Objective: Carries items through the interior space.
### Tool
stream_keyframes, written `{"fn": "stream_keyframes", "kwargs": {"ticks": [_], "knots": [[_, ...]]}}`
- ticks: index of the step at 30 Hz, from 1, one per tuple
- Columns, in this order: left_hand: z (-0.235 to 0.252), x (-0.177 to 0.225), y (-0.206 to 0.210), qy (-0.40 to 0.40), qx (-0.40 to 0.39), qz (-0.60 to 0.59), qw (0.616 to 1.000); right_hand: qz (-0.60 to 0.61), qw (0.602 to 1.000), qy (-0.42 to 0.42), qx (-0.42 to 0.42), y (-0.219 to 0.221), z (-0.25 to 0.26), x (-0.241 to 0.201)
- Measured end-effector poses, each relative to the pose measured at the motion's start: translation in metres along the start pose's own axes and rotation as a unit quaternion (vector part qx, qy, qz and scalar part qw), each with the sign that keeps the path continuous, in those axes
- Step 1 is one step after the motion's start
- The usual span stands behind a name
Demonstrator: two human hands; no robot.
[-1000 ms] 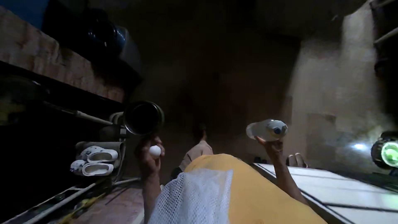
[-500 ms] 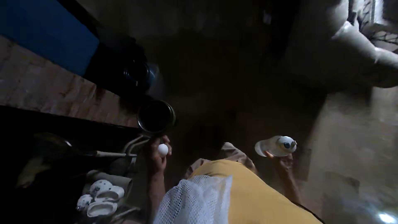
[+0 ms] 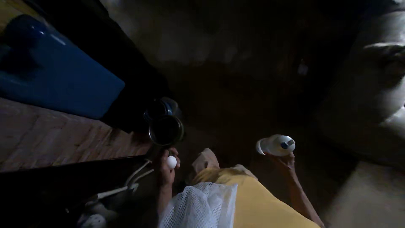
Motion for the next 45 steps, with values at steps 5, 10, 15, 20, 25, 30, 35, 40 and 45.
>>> {"fn": "stream_keyframes", "kwargs": {"ticks": [5, 10, 15, 20, 25, 30, 35, 40, 45], "knots": [[0.118, -0.021, 0.033, 0.017, -0.02, 0.011, 1.0, 0.028, 1.0, 0.005, -0.01, 0.062, 0.122, -0.08], [0.252, -0.034, 0.065, -0.006, -0.022, -0.001, 1.0, 0.033, 0.999, 0.016, 0.0, 0.113, 0.234, -0.139], [0.392, -0.027, 0.096, 0.0, -0.022, 0.034, 0.999, 0.025, 1.0, 0.014, -0.001, 0.157, 0.321, -0.204], [0.526, -0.03, 0.115, 0.039, -0.008, 0.038, 0.998, -0.098, 0.993, 0.057, 0.03, 0.208, 0.413, -0.271], [0.655, -0.041, 0.131, 0.062, 0.017, 0.04, 0.997, -0.092, 0.995, 0.027, -0.019, 0.279, 0.531, -0.337], [0.776, -0.04, 0.152, 0.072, 0.056, 0.024, 0.996, -0.146, 0.987, 0.024, -0.066, 0.374, 0.649, -0.445], [0.886, -0.046, 0.158, 0.065, 0.098, -0.003, 0.993, -0.199, 0.976, 0.006, -0.09, 0.484, 0.756, -0.549], [1.013, -0.061, 0.15, 0.05, 0.119, -0.036, 0.991, -0.111, 0.986, 0.021, -0.123, 0.603, 0.846, -0.65], [1.154, -0.071, 0.129, 0.005, 0.158, -0.012, 0.987, -0.193, 0.977, 0.018, -0.087, 0.714, 0.934, -0.73]]}}
Point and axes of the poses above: each hand's wrist, its own z-axis towards the middle knuckle, its own y-axis out of the palm, x = y × z, the point moved 6 cm from there along z, towards the middle knuckle, and after that the axes turned 13 degrees about y, right-handed, at the moved point
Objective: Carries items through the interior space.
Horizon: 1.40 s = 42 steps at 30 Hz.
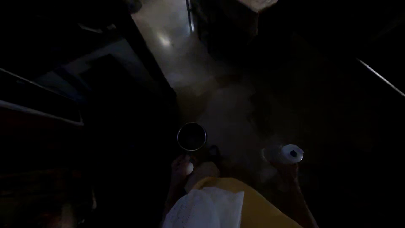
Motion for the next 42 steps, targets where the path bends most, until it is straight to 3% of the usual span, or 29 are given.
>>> {"fn": "stream_keyframes", "kwargs": {"ticks": [4, 7, 11, 13, 17, 21, 23, 24, 30, 36, 42], "knots": [[0.117, 0.014, 0.025, 0.003, -0.001, 0.047, 0.999, -0.131, 0.991, 0.01, -0.018, 0.026, 0.053, -0.092], [0.202, 0.028, 0.042, 0.03, -0.004, 0.055, 0.998, -0.189, 0.981, -0.016, -0.043, 0.054, 0.109, -0.136], [0.316, 0.039, 0.065, 0.055, -0.017, 0.033, 0.998, -0.198, 0.976, -0.068, -0.062, 0.089, 0.162, -0.226], [0.373, 0.035, 0.072, 0.054, -0.003, 0.012, 0.998, -0.141, 0.984, -0.093, -0.06, 0.103, 0.188, -0.274], [0.481, 0.03, 0.082, 0.077, 0.025, 0.005, 0.997, -0.145, 0.96, -0.185, -0.155, 0.159, 0.273, -0.351], [0.577, 0.039, 0.092, 0.094, 0.069, 0.026, 0.993, -0.27, 0.938, -0.117, -0.186, 0.238, 0.339, -0.479], [0.621, 0.042, 0.091, 0.082, 0.085, 0.025, 0.993, -0.255, 0.946, -0.059, -0.189, 0.266, 0.367, -0.526], [0.643, 0.04, 0.09, 0.082, 0.09, 0.009, 0.993, -0.222, 0.959, -0.069, -0.159, 0.276, 0.379, -0.557], [0.775, 0.032, 0.063, 0.049, 0.139, -0.007, 0.989, -0.064, 0.97, -0.135, -0.192, 0.391, 0.417, -0.74], [0.913, 0.03, 0.009, 0.055, 0.179, 0.011, 0.982, -0.142, 0.952, -0.213, -0.17, 0.511, 0.428, -0.899], [1.034, 0.052, -0.05, 0.118, 0.227, -0.034, 0.966, -0.116, 0.922, -0.282, -0.237, 0.619, 0.423, -1.035]]}}
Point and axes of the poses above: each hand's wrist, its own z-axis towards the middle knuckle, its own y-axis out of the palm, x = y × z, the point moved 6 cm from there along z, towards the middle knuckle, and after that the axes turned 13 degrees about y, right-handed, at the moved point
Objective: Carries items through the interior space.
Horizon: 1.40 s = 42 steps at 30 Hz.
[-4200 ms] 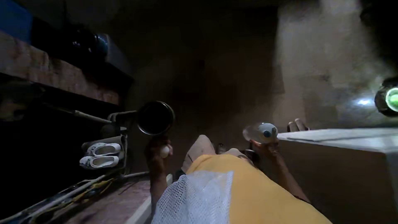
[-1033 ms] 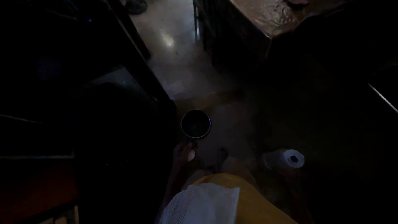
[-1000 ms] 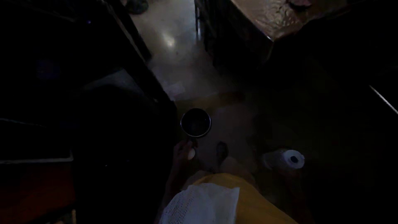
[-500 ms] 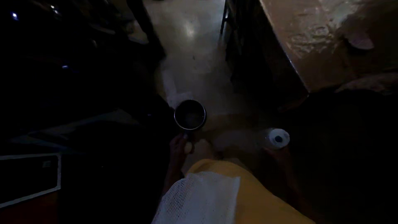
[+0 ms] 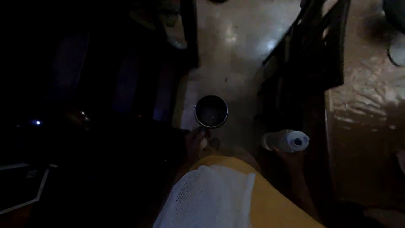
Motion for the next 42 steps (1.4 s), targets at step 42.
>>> {"fn": "stream_keyframes", "kwargs": {"ticks": [42], "knots": [[0.369, 0.284, -0.481, 0.099, 0.653, 0.109, 0.743, -0.12, 0.821, -0.251, -0.499, 0.809, 0.124, -0.807]]}}
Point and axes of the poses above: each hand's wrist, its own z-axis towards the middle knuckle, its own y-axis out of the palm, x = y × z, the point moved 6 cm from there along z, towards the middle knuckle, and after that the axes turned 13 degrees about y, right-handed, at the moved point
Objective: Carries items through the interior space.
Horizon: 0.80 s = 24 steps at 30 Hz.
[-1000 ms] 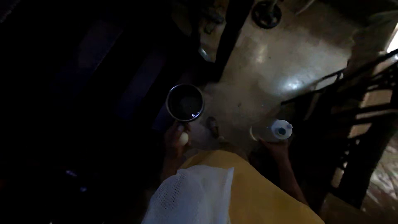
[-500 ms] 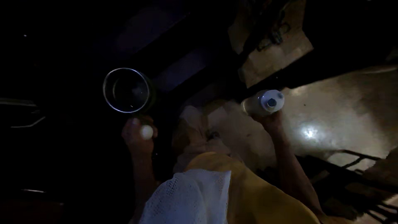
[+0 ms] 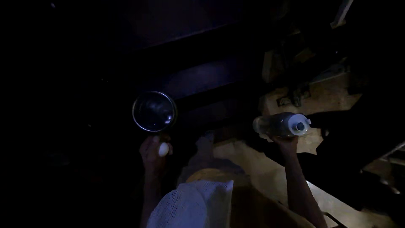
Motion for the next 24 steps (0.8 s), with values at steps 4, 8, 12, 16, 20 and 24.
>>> {"fn": "stream_keyframes", "kwargs": {"ticks": [4, 8, 12, 16, 20, 24], "knots": [[0.055, 0.035, 0.01, -0.003, 0.009, -0.006, 1.0, -0.04, 0.999, -0.02, 0.009, 0.009, 0.023, -0.079], [0.103, 0.069, 0.021, -0.003, 0.011, 0.012, 1.0, -0.07, 0.996, -0.047, 0.006, 0.009, 0.048, -0.137], [0.151, 0.094, 0.035, 0.025, 0.018, -0.007, 1.0, -0.112, 0.992, -0.063, -0.002, 0.024, 0.076, -0.193], [0.194, 0.117, 0.047, 0.008, 0.042, -0.003, 0.999, -0.136, 0.988, -0.065, -0.033, 0.052, 0.111, -0.245], [0.231, 0.175, 0.062, -0.015, 0.077, 0.021, 0.997, -0.173, 0.982, 0.007, -0.071, 0.085, 0.133, -0.314], [0.259, 0.223, 0.07, -0.009, 0.112, 0.011, 0.994, -0.197, 0.969, -0.04, -0.142, 0.126, 0.159, -0.38]]}}
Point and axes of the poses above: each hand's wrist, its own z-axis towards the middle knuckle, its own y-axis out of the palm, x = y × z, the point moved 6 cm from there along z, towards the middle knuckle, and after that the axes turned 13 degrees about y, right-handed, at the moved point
